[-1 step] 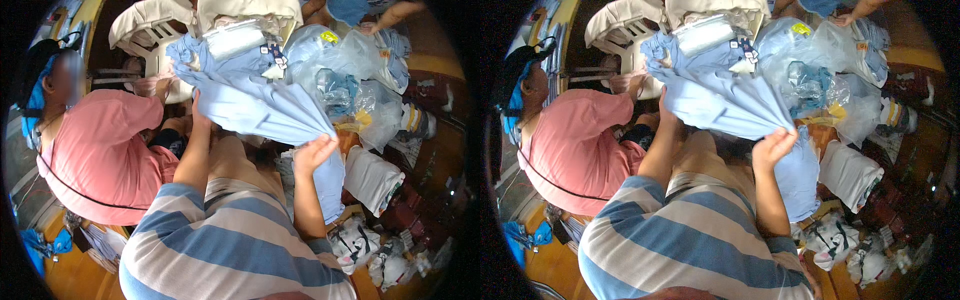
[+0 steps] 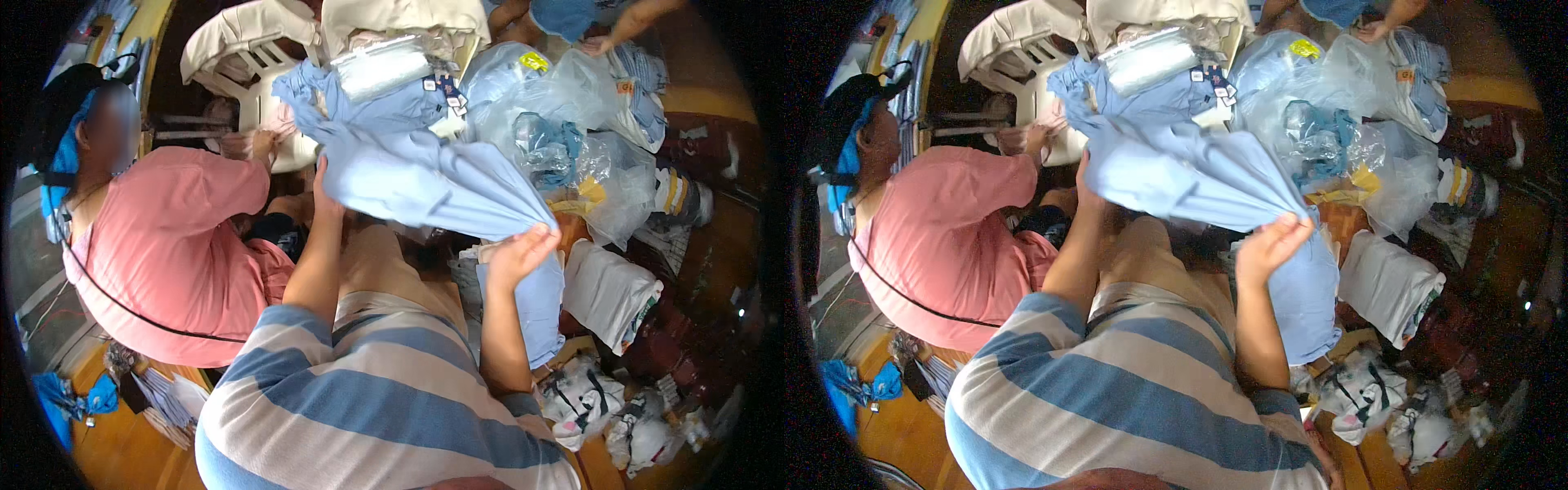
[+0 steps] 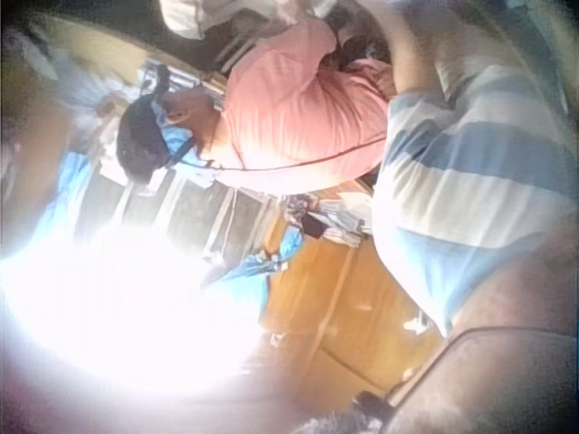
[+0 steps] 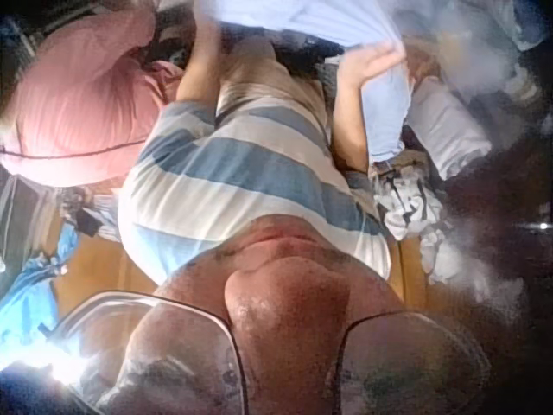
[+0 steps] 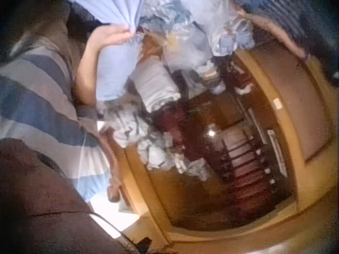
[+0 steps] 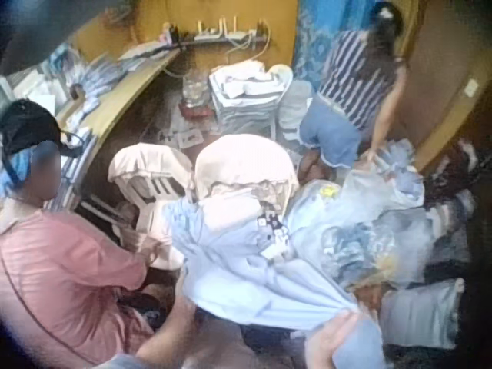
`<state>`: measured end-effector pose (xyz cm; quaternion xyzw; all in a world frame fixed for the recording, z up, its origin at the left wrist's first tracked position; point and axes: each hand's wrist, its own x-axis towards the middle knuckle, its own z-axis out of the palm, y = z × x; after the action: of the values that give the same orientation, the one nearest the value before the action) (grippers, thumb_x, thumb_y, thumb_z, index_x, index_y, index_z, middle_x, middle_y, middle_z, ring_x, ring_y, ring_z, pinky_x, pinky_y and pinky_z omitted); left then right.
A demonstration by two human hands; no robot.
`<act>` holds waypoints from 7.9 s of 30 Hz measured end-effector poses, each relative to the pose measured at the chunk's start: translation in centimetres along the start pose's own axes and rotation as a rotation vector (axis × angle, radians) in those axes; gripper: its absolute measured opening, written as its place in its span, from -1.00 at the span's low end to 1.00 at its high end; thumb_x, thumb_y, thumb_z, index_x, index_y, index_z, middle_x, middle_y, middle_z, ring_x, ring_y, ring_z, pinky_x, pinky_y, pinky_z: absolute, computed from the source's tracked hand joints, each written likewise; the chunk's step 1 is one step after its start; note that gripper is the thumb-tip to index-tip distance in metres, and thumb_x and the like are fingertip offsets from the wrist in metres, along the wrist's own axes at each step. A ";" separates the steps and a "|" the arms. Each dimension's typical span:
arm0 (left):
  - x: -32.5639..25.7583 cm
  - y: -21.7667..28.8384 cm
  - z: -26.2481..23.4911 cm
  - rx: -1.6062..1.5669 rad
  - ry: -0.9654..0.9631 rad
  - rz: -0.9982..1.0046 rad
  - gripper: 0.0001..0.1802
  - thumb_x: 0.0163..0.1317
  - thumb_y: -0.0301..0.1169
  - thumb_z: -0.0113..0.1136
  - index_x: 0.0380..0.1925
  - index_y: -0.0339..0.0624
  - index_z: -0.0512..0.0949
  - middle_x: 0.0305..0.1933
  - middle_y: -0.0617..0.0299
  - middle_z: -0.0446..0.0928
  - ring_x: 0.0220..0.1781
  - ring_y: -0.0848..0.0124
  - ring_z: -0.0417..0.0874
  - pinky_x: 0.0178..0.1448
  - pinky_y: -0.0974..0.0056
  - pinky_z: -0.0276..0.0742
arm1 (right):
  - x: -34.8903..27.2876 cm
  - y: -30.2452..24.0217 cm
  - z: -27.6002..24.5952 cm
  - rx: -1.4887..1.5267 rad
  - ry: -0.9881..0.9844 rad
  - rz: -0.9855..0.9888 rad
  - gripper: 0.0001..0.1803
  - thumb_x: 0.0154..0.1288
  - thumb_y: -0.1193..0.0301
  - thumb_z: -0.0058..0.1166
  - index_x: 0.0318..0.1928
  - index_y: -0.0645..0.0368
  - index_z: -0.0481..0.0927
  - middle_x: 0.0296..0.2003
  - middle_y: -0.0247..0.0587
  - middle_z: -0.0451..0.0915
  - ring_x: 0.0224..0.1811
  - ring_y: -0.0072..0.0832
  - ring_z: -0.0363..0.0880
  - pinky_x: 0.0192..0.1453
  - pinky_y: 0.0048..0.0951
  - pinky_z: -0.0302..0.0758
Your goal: The person places folded shirts into plastic bags, seals the bags, and organizes them into stacks on a table. The person handles both blue and tan shirts, picking them up from piles and placing them into clear plastic packaging one at a time.
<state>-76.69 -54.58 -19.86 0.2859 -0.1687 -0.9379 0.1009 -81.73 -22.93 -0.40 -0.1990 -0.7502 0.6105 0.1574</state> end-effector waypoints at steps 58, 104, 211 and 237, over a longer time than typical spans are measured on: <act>-21.6 -0.7 48.4 1.531 -0.654 0.811 -0.63 0.28 -0.24 0.43 -0.37 -0.44 0.67 -0.53 0.15 0.65 -0.60 0.50 0.66 -0.60 0.45 0.48 | 3.3 10.4 -12.8 -0.009 0.184 -0.100 -0.68 0.24 0.59 0.03 0.01 0.30 0.60 -0.11 0.01 0.68 0.04 -0.18 0.64 0.18 -0.25 0.50; -12.7 -19.9 29.2 2.374 -1.312 -0.454 -0.55 0.44 -0.18 0.20 -0.50 -0.37 0.57 -0.58 0.17 0.59 -0.52 0.42 0.59 -0.33 0.30 0.49 | -11.0 -2.1 -55.3 -0.047 0.936 -0.430 -0.31 0.37 0.74 -0.19 0.50 0.21 0.12 -0.04 -0.12 0.51 -0.06 -0.42 0.53 0.16 -0.39 0.50; -3.9 -22.9 -2.5 1.629 -0.239 -0.519 -0.65 0.22 -0.21 0.38 -0.19 -0.28 0.67 -0.30 0.14 0.66 -0.29 0.37 0.62 -0.14 0.21 0.56 | -8.9 15.7 -50.2 -1.892 -0.483 0.311 -0.57 0.25 0.17 0.22 0.07 0.08 0.65 0.25 -0.05 0.50 0.37 0.01 0.33 0.43 0.09 0.22; 20.2 1.7 -3.3 0.991 0.298 0.013 -0.54 0.14 -0.28 0.52 -0.05 -0.32 0.63 -0.01 0.13 0.70 0.02 0.35 0.67 0.15 0.23 0.55 | -4.6 12.0 -13.6 -0.703 -0.691 0.672 -0.62 0.35 0.31 0.31 0.07 0.25 0.60 -0.20 -0.19 0.70 -0.13 -0.49 0.65 -0.08 -0.45 0.57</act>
<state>-91.18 -62.79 -31.91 0.4288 -0.5783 -0.6938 -0.0179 -69.91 -11.45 -9.29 -0.2554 -0.8112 0.3712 -0.3728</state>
